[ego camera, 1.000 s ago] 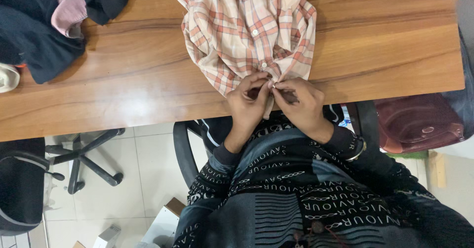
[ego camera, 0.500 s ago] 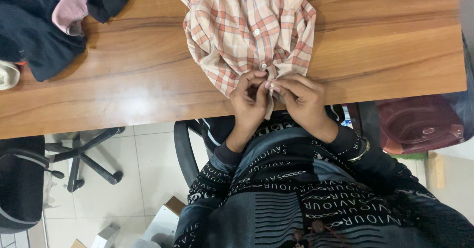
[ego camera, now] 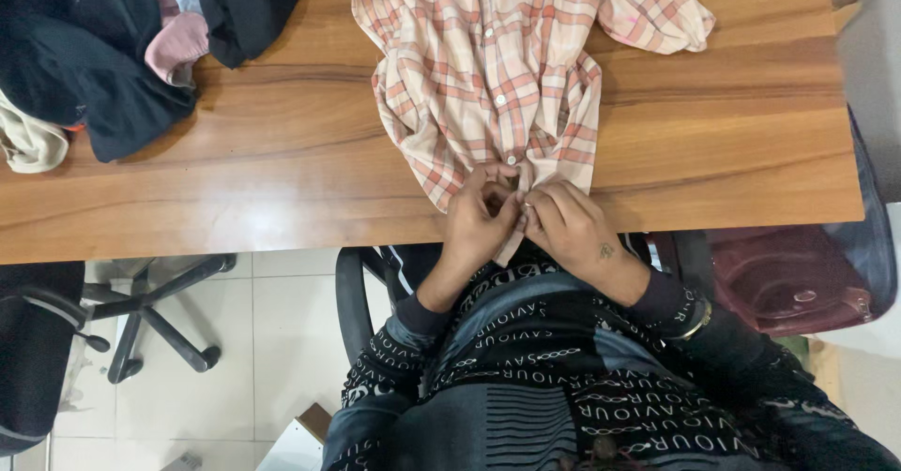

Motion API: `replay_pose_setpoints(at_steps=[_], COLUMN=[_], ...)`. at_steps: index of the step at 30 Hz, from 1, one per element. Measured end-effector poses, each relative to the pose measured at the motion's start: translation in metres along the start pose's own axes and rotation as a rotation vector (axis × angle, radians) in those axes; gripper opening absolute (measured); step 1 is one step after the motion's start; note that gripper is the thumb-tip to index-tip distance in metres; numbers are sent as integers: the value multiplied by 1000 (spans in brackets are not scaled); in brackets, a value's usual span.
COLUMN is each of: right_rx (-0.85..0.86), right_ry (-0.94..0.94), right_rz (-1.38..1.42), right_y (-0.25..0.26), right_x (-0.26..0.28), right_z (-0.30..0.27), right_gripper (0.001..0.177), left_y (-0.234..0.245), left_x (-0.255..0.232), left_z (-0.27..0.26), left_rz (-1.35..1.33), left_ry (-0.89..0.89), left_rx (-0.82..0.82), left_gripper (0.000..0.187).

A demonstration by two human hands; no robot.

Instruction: The person buttons a plaid shirt and folds it on a wooden table. They then pick up a black shirt, lay it flat, and fold it as well.

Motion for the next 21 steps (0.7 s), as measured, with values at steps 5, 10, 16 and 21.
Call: replay_pose_setpoints(at_steps=[5,10,16,21], right_rx=[126,167,136,400], right_ry=[-44,-124,149,42], right_rz=[27,120,-244,-381], right_y=[-12,17,28,-4], right_x=[-23,-65,-99,-151], right_z=[6,47,139,131], right_gripper=[23,27,44,38], left_y=[3,42,70,90], left_x=[-22,-71,-93,-40], left_z=[1,21,110,144], left_rz=[187,771,973,1107], left_ry=[-120,-425,-684,-319], left_rx=[12,-119,-27,154], left_gripper=[35,22,49,58])
Point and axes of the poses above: each hand's wrist, its own z-axis towards the middle knuckle, its own y-axis out of the back of the hand, x = y × z, the point moved 9 cm from there along z, towards the middle knuckle, and after that the axes turned 3 degrees about x, right-handed, at the moved point
